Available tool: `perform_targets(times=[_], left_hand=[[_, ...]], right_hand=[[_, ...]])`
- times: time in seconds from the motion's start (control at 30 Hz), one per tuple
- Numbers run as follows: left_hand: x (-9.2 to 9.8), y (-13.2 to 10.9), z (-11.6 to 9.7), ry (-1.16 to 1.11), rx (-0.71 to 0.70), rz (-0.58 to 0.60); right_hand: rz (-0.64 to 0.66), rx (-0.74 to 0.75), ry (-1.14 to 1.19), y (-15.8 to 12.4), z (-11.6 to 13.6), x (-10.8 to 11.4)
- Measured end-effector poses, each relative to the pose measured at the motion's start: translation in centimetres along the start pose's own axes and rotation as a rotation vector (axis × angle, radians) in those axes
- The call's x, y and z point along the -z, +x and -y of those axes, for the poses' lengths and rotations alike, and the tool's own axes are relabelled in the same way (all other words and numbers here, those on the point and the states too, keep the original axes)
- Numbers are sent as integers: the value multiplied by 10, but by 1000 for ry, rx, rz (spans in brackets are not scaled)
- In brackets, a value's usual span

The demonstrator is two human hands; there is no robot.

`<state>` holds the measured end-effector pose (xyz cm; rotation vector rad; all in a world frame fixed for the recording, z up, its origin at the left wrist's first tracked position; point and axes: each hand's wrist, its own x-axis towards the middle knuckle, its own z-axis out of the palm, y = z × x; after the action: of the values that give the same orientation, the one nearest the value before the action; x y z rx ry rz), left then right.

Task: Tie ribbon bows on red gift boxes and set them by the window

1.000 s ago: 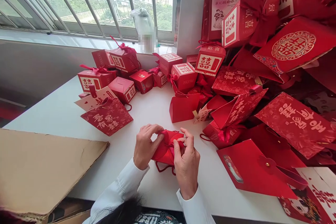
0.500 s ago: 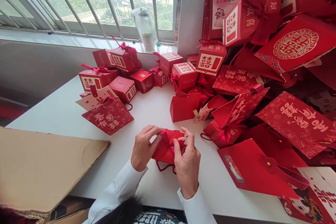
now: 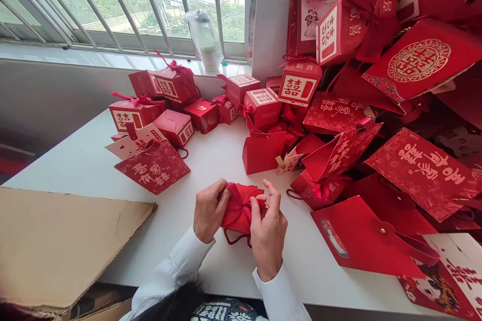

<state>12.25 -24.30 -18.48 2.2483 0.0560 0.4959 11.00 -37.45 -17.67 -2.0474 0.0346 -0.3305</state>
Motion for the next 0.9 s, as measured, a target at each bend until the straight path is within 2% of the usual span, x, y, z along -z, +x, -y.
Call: perform_targets(times=[0.23, 0.57, 0.67, 0.77, 0.9], left_hand=[[-1, 1, 3, -94, 61, 59], [-1, 2, 4, -225, 161, 111], [4, 1, 5, -224, 150, 150], [10, 0, 4, -214, 115, 199], [14, -2, 2, -163, -22, 98]], right_hand=[[-61, -14, 2, -2, 3, -3], [-78, -28, -14, -2, 2, -5], [-41, -56, 7, -1, 4, -1], [40, -153, 95, 2, 4, 9], [165, -275, 281, 1, -2, 24]])
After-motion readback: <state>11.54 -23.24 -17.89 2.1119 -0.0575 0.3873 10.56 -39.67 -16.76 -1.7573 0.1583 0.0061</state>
